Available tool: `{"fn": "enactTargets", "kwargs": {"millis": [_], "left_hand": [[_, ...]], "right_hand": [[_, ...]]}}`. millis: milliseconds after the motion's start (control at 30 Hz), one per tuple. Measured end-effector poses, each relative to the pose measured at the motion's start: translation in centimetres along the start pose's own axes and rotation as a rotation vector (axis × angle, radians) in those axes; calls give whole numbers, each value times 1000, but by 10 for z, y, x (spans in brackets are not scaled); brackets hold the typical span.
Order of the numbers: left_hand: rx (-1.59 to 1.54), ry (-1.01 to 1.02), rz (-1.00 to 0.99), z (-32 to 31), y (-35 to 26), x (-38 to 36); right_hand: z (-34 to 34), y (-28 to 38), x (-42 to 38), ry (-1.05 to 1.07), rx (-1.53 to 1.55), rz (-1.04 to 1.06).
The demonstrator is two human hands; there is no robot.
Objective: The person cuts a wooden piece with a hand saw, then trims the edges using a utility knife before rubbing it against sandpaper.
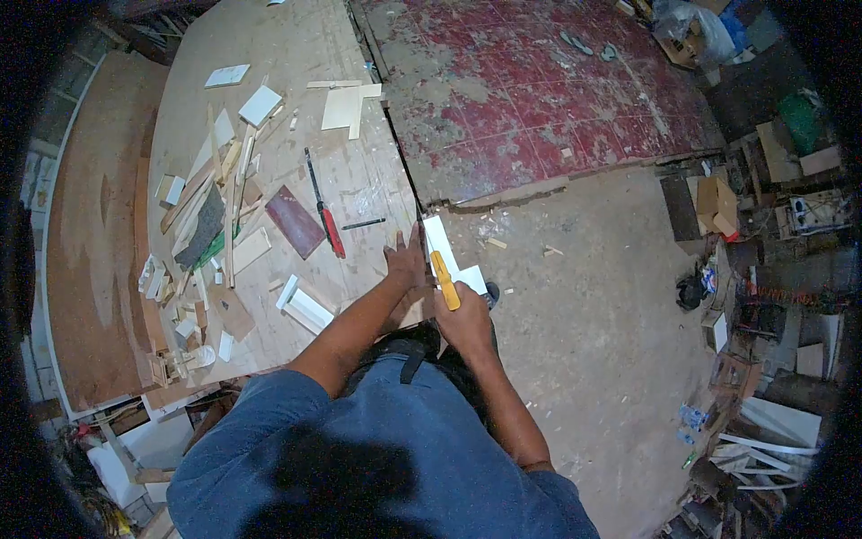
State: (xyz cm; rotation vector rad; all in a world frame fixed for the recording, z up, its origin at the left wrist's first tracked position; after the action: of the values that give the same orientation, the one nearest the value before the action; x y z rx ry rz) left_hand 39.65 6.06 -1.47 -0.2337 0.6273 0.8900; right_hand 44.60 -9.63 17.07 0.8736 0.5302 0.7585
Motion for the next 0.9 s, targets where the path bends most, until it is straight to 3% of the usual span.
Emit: {"fn": "enactTargets", "kwargs": {"millis": [267, 633, 733, 900], "left_hand": [[2, 54, 20, 11, -1, -12], [69, 78, 23, 5, -2, -3], [17, 53, 29, 2, 4, 1], [49, 55, 15, 6, 0, 1]], "right_hand": [[5, 6, -1, 70, -27, -44], [-9, -9, -12, -54, 50, 53], [-15, 4, -8, 56, -78, -13], [-2, 5, -5, 19, -1, -45]]}}
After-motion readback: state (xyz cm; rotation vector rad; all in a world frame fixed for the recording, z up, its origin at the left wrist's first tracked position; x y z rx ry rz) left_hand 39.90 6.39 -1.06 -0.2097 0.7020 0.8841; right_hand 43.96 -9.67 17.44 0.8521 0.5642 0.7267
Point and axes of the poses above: each hand's wrist, its own x-axis towards the middle knuckle, its own z-axis out of the back of the hand, y = z × x, the point moved 5 cm from there along x, towards the middle knuckle, and after that the axes turned 12 degrees about z, right-handed, at the moved point
